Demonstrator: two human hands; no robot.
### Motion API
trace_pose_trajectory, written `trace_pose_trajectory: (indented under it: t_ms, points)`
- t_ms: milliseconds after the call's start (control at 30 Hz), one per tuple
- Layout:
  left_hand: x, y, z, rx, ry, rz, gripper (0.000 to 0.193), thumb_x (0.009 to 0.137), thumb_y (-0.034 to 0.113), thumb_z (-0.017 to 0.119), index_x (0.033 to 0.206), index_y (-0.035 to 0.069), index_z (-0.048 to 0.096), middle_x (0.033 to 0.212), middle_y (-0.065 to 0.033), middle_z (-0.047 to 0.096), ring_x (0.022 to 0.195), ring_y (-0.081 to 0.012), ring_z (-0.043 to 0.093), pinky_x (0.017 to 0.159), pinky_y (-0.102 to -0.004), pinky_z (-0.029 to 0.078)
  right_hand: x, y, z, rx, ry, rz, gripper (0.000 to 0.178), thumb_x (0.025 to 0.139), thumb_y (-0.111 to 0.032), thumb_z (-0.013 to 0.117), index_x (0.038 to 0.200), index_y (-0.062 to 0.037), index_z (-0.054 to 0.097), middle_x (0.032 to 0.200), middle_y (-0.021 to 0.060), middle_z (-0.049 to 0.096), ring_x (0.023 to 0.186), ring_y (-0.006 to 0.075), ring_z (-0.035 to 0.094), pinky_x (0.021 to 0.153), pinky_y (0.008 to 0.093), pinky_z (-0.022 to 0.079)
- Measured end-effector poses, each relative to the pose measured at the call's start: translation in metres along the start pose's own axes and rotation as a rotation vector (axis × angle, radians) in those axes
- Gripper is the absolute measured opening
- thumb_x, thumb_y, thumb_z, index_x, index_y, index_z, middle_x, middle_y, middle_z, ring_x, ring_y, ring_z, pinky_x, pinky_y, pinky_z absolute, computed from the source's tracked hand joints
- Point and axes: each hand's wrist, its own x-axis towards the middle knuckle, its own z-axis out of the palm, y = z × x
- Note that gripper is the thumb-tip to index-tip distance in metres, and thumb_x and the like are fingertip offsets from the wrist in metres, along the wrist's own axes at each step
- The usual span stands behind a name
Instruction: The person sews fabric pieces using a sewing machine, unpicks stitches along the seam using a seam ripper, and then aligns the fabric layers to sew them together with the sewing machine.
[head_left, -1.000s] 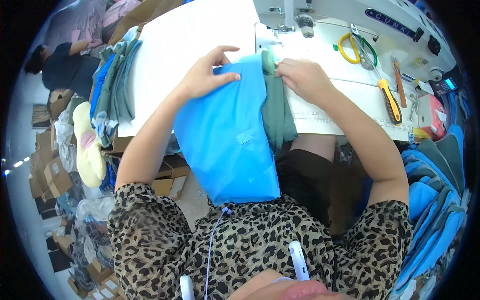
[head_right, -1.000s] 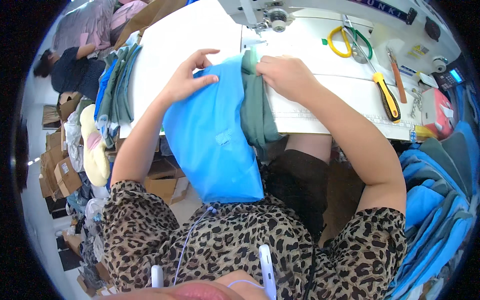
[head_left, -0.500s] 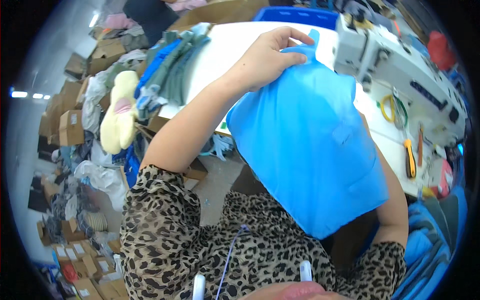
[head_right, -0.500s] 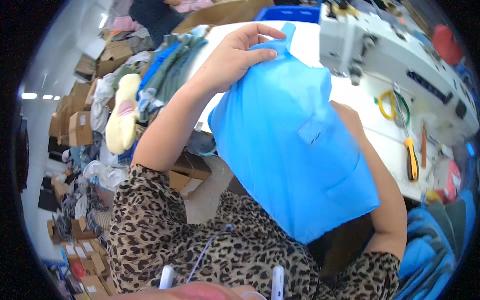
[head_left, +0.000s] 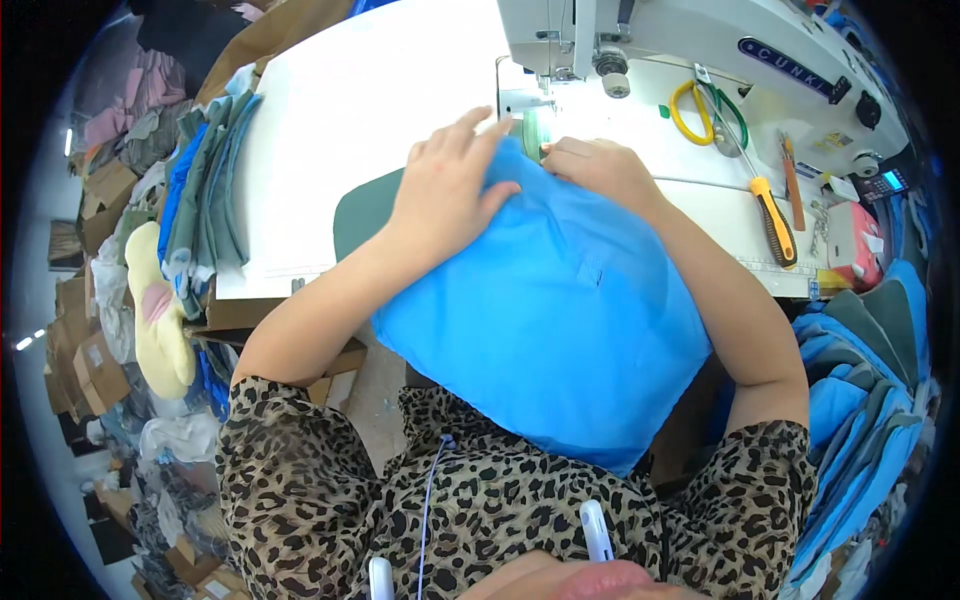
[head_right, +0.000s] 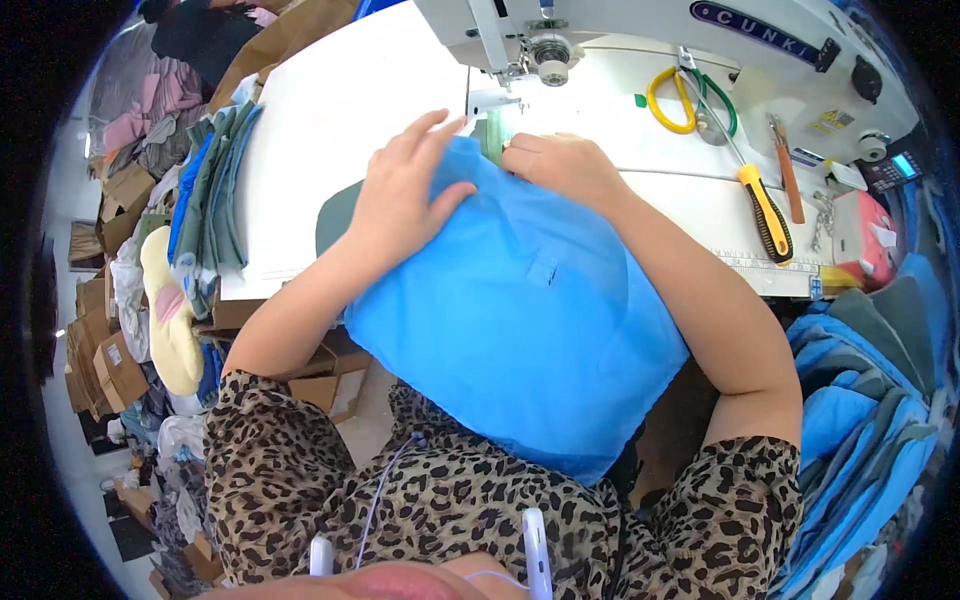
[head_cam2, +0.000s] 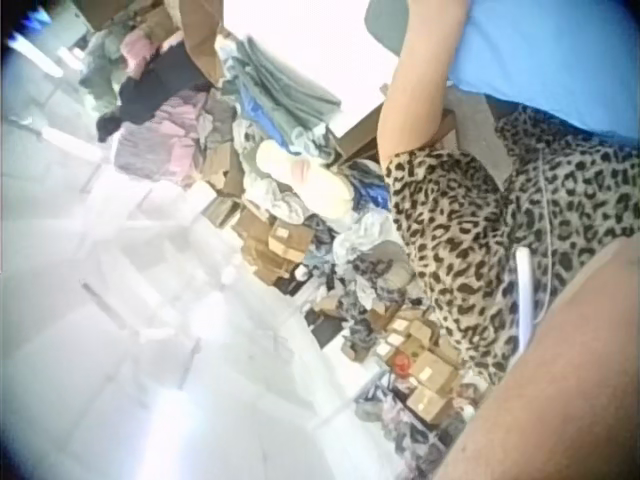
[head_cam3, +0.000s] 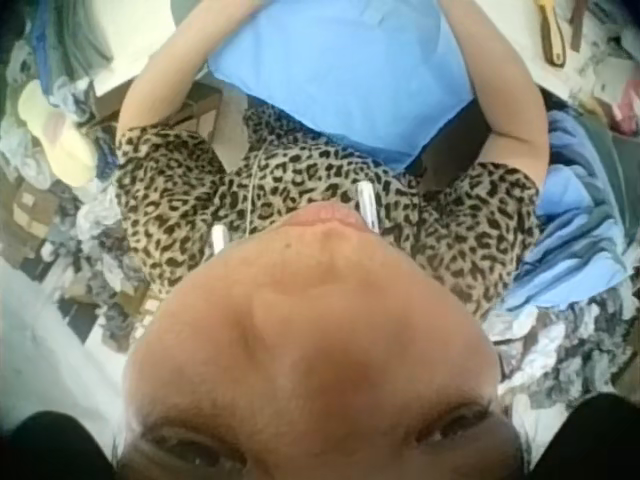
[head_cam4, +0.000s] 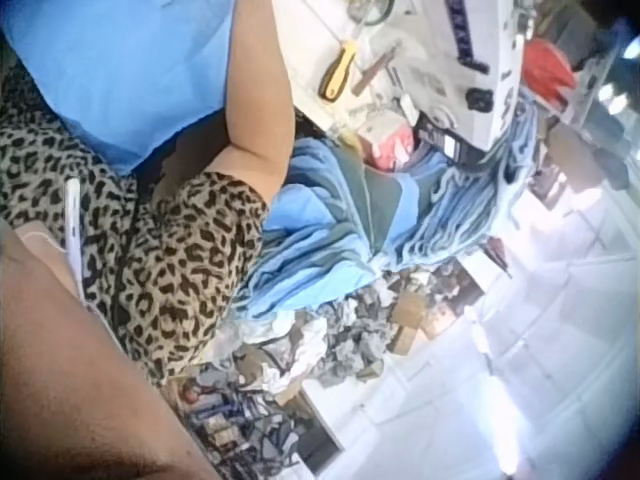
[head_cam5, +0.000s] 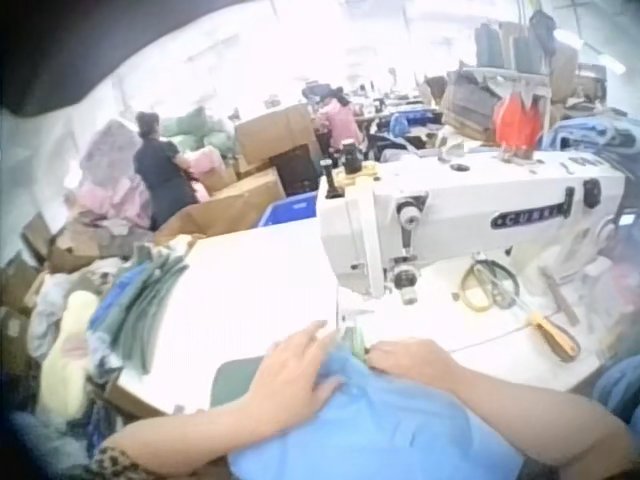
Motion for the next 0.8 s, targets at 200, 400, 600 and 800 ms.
trace_pose_trajectory:
  t_ms: [200,400,600,800]
  points:
    - [-0.009,0.013,-0.012,-0.158,-0.121,-0.229,0.07,0.08,0.027,0.077,0.139,0.007,0.043,0.128,-0.0186,0.051,0.12,-0.0345,0.05,0.098,-0.0449,0.04,-0.001,-0.003,-0.003,-0.042,0.01,-0.042,0.013,0.078,-0.018,0.059,0.091,-0.0147,0.059,0.089,0.0002,0.06,0.083,0.0204,0.064,0.072,0.0352,0.052]
    - [-0.067,0.031,-0.026,-0.131,0.122,-0.16,0.098,0.074,0.039,0.08,0.149,0.007,0.026,0.153,-0.0251,0.019,0.136,-0.0461,0.03,0.108,-0.0615,0.025,0.002,0.0,0.001,-0.105,-0.101,0.0,0.024,0.076,-0.02,0.063,0.098,-0.0095,0.063,0.101,0.0033,0.065,0.085,0.0259,0.065,0.072,0.0359,0.052]
    - [-0.06,0.002,-0.023,0.079,-0.422,0.08,0.082,0.078,0.07,0.057,0.146,0.026,0.043,0.157,-0.0088,0.03,0.144,-0.0379,0.025,0.114,-0.0608,0.017,0.001,0.007,-0.001,-0.101,0.048,-0.075,0.017,0.079,-0.02,0.058,0.094,-0.0116,0.061,0.09,0.0022,0.062,0.084,0.0232,0.064,0.074,0.0354,0.053]
    - [-0.027,-0.07,-0.043,-0.102,-0.589,0.372,0.054,0.088,0.048,0.058,0.133,0.018,0.057,0.153,-0.0091,0.038,0.144,-0.0351,0.028,0.116,-0.06,0.013,-0.003,0.012,-0.004,-0.038,0.017,-0.046,0.014,0.079,-0.009,0.062,0.093,-0.0092,0.062,0.099,0.0042,0.066,0.087,0.0265,0.064,0.073,0.0356,0.052]
